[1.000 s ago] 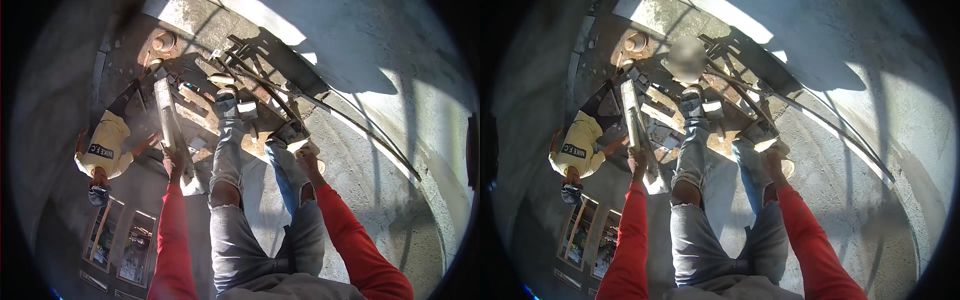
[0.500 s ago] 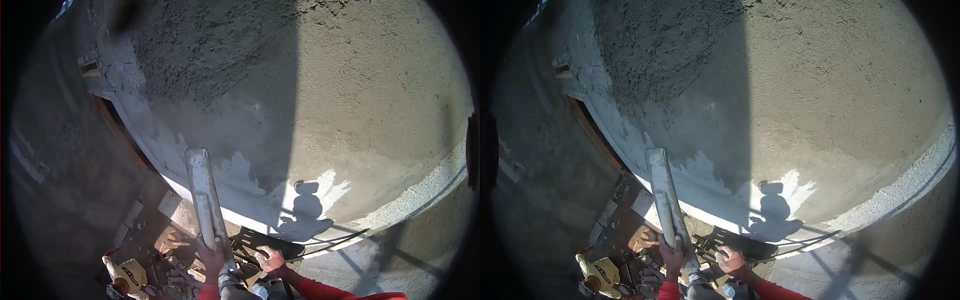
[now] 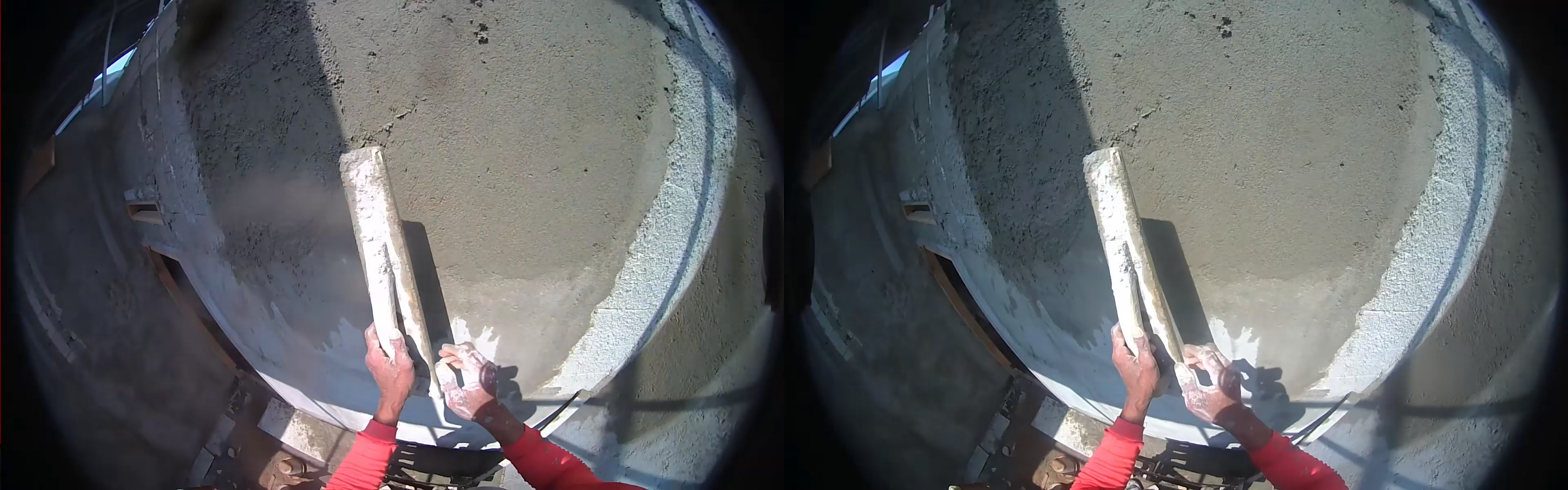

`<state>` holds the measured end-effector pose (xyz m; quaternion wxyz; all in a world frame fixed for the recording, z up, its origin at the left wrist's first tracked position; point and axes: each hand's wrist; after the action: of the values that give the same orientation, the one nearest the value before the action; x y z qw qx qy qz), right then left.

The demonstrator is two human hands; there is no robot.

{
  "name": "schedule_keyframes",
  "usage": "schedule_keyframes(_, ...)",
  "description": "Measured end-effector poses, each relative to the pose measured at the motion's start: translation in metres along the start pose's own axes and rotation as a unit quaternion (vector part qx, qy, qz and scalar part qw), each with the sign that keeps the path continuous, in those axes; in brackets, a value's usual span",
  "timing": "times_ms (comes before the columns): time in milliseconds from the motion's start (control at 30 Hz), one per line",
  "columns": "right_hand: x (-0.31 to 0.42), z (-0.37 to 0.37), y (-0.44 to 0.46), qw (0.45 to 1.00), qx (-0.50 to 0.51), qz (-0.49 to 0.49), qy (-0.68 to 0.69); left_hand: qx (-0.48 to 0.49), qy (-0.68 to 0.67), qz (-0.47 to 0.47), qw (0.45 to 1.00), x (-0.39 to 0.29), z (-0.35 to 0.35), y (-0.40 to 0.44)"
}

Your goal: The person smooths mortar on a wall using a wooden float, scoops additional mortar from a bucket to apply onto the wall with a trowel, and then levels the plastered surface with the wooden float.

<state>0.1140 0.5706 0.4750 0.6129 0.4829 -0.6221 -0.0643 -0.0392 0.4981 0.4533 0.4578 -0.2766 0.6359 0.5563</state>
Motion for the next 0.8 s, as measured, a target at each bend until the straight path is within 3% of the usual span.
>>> schedule_keyframes(67,0.026,0.011,0.019,0.999,-0.041,-0.031,-0.01,0.005,-0.026,0.063,0.998,-0.024,0.03,0.002)
schedule_keyframes(167,0.025,0.014,0.054,0.992,-0.112,0.023,0.043,0.045,-0.021,0.14,0.989,-0.06,0.06,0.011)
schedule_keyframes(233,0.028,-0.001,0.081,0.984,-0.128,0.099,0.069,0.115,-0.059,0.103,0.986,-0.083,0.072,0.014)
schedule_keyframes(267,0.034,-0.009,0.094,0.982,-0.146,0.103,0.063,0.112,-0.034,0.187,0.975,-0.087,0.08,0.019)
schedule_keyframes(300,0.037,-0.015,0.102,0.98,-0.16,0.099,0.058,0.106,-0.01,0.266,0.958,-0.092,0.086,0.024)
schedule_keyframes(367,0.041,-0.028,0.117,0.978,-0.186,0.08,0.048,0.178,-0.029,0.254,0.95,-0.111,0.09,0.034)
schedule_keyframes(433,0.049,-0.038,0.131,0.965,-0.212,0.081,0.135,0.2,-0.039,0.318,0.926,-0.114,0.088,0.048)
schedule_keyframes(500,0.049,-0.056,0.156,0.957,-0.252,-0.007,0.145,0.211,-0.03,0.352,0.912,-0.133,0.076,0.052)
schedule_keyframes(600,0.063,-0.11,0.2,0.956,-0.292,-0.015,-0.006,0.287,0.017,0.356,0.889,-0.107,0.034,0.06)
schedule_keyframes(667,0.067,-0.151,0.239,0.938,-0.334,-0.068,-0.062,0.344,0.007,0.213,0.915,-0.062,-0.002,0.058)
schedule_keyframes(700,0.053,-0.173,0.261,0.919,-0.361,-0.118,-0.102,0.319,0.073,0.225,0.918,-0.019,-0.021,0.058)
schedule_keyframes(767,0.054,-0.207,0.292,0.916,-0.372,-0.088,-0.118,0.274,0.12,0.045,0.953,0.079,-0.069,0.037)
schedule_keyframes(800,0.048,-0.221,0.308,0.906,-0.393,-0.106,-0.115,0.233,0.259,0.039,0.937,0.125,-0.1,0.021)
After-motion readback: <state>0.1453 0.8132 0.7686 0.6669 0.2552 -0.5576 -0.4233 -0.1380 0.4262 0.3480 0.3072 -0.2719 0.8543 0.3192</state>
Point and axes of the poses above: each hand's wrist, its own y-axis towards the middle knuckle, its own z-axis out of the palm, x = y × z, and after that the axes turned 6 degrees about y, right-handed
